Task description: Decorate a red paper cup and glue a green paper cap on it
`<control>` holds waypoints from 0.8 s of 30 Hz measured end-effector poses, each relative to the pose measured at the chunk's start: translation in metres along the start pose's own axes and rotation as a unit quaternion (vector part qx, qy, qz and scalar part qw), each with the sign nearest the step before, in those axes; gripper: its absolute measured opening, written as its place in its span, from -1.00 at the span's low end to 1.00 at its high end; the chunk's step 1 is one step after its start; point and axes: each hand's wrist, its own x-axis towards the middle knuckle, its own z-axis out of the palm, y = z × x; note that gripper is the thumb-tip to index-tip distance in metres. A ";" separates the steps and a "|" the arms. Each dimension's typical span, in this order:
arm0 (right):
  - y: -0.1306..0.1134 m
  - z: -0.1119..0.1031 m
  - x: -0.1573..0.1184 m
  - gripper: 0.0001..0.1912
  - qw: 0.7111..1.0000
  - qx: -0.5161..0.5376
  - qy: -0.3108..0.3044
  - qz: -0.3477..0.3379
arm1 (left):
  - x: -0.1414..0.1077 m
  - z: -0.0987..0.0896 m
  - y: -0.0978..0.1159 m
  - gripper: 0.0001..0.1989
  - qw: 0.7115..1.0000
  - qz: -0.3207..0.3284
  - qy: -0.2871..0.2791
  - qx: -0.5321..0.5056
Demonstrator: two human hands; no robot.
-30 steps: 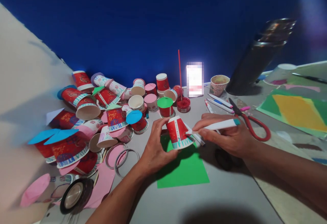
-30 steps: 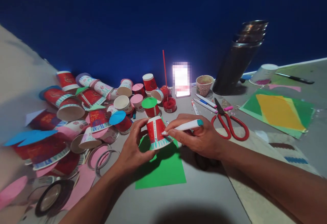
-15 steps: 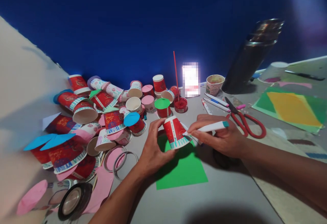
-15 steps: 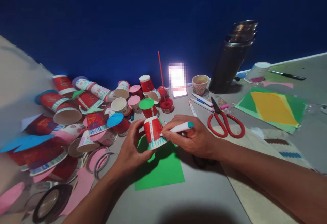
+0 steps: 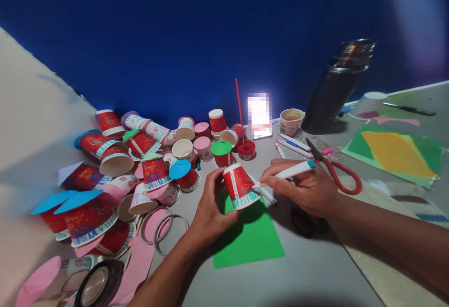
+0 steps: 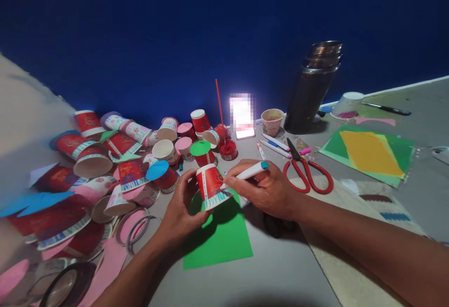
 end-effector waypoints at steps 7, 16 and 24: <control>0.000 -0.001 0.002 -0.80 1.000 -0.010 0.002 -0.020 | 0.000 0.000 0.005 -0.18 1.000 -0.002 -0.007 -0.023; 0.002 -0.002 0.001 -0.81 1.000 0.009 0.025 -0.004 | 0.001 0.001 0.002 -0.20 0.995 -0.023 -0.017 -0.098; 0.004 -0.003 0.002 -0.82 0.998 0.040 0.043 0.007 | 0.002 0.002 0.001 -0.21 0.991 -0.027 -0.015 -0.129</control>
